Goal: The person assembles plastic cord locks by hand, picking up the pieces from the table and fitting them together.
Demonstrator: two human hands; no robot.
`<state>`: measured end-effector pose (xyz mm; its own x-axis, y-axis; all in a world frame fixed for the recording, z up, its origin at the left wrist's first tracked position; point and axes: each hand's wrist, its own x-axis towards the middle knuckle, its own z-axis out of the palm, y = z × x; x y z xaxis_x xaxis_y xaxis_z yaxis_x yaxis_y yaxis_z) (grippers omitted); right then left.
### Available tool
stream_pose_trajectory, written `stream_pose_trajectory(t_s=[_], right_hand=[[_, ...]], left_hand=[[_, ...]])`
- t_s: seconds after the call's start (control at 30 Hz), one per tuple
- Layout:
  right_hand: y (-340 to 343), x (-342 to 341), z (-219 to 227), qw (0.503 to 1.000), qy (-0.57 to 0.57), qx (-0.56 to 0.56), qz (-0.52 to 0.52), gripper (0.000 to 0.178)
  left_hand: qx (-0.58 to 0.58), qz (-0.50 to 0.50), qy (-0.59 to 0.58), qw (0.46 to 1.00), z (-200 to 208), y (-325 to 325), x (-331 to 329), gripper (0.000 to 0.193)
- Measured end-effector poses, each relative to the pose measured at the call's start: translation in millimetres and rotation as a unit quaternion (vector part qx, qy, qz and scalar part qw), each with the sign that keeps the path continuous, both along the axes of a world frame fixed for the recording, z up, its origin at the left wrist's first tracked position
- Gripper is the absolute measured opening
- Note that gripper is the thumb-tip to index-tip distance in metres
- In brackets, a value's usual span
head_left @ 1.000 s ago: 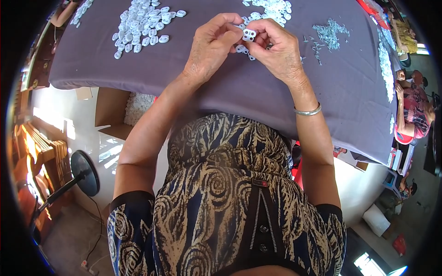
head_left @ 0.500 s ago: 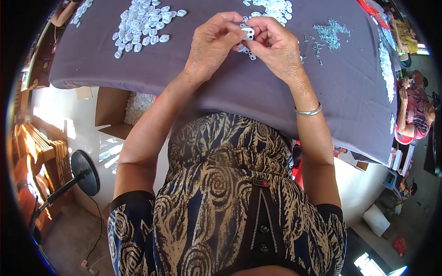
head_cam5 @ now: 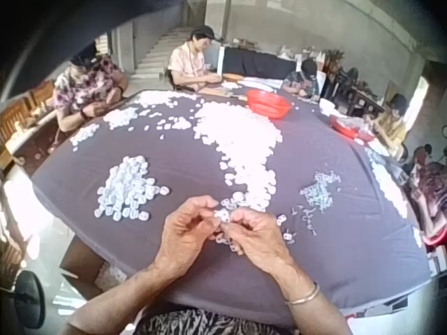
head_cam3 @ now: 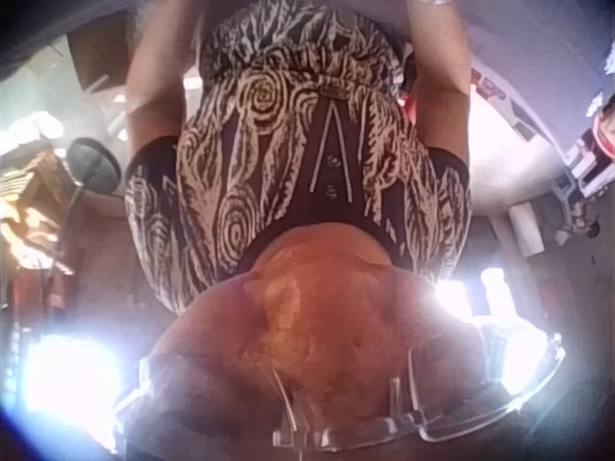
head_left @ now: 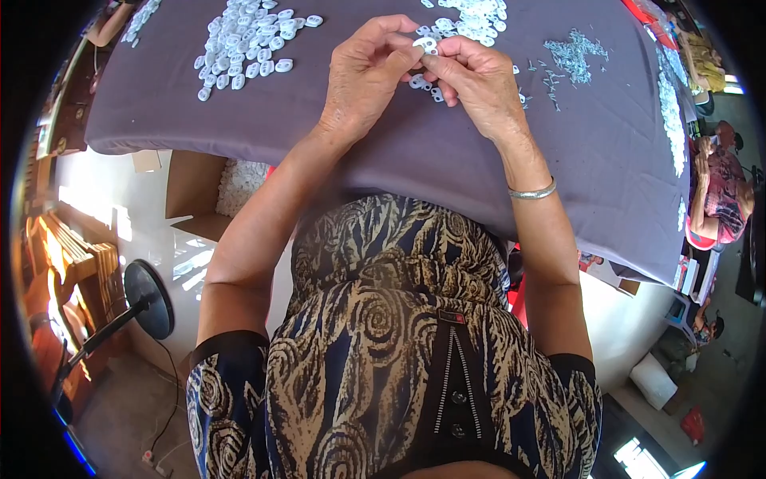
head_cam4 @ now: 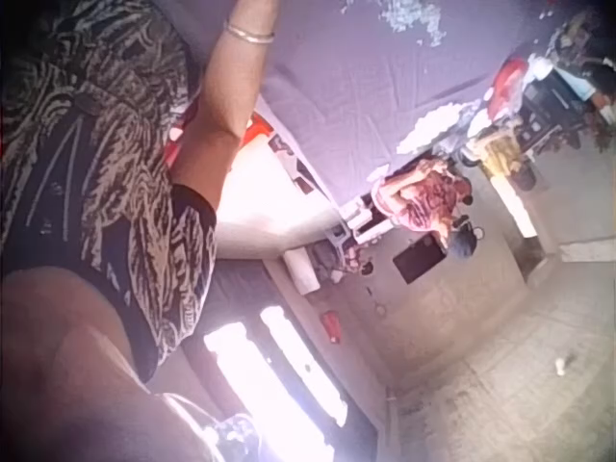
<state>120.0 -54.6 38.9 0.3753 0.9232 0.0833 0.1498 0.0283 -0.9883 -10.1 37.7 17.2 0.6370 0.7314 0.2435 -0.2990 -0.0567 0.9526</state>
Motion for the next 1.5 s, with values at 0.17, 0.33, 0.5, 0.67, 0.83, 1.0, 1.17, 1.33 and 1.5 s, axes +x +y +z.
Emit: stream_pose_trajectory(t_s=[0.17,0.33,0.5,0.67,0.83,1.0,1.17,1.33,1.5], right_hand=[[0,2,-1,1.0,-0.008,-0.004,0.0,0.01],[0,4,-1,1.0,-0.015,0.004,0.007,0.007],[-1,8,-1,0.998,-0.063,-0.012,0.015,0.008],[-3,12,-1,0.997,-0.066,-0.022,0.029,0.008],[-4,14,-1,0.996,-0.073,-0.02,0.038,0.007],[-3,11,-1,0.998,-0.048,-0.025,0.032,0.007],[-2,6,-2,0.999,-0.019,-0.027,0.014,0.008],[0,1,-4,1.0,0.001,-0.004,0.004,0.008],[-1,-1,-1,0.999,0.04,0.009,-0.005,0.009]], left_hand=[[0.017,0.005,0.006,1.0,1,-2,0,0.027],[0.023,-0.005,0.025,0.999,2,-2,-1,0.028],[0.035,-0.02,0.038,0.998,2,-1,-1,0.028],[0.028,-0.025,0.036,0.999,2,-1,-1,0.027],[0.021,-0.043,0.004,0.999,0,-2,2,0.022],[0.029,-0.048,-0.009,0.998,-2,1,1,0.025],[0.038,-0.034,-0.022,0.998,-3,3,1,0.024],[0.034,-0.043,-0.034,0.998,1,3,0,0.025],[0.021,-0.02,-0.003,1.0,7,-1,-2,0.026]])
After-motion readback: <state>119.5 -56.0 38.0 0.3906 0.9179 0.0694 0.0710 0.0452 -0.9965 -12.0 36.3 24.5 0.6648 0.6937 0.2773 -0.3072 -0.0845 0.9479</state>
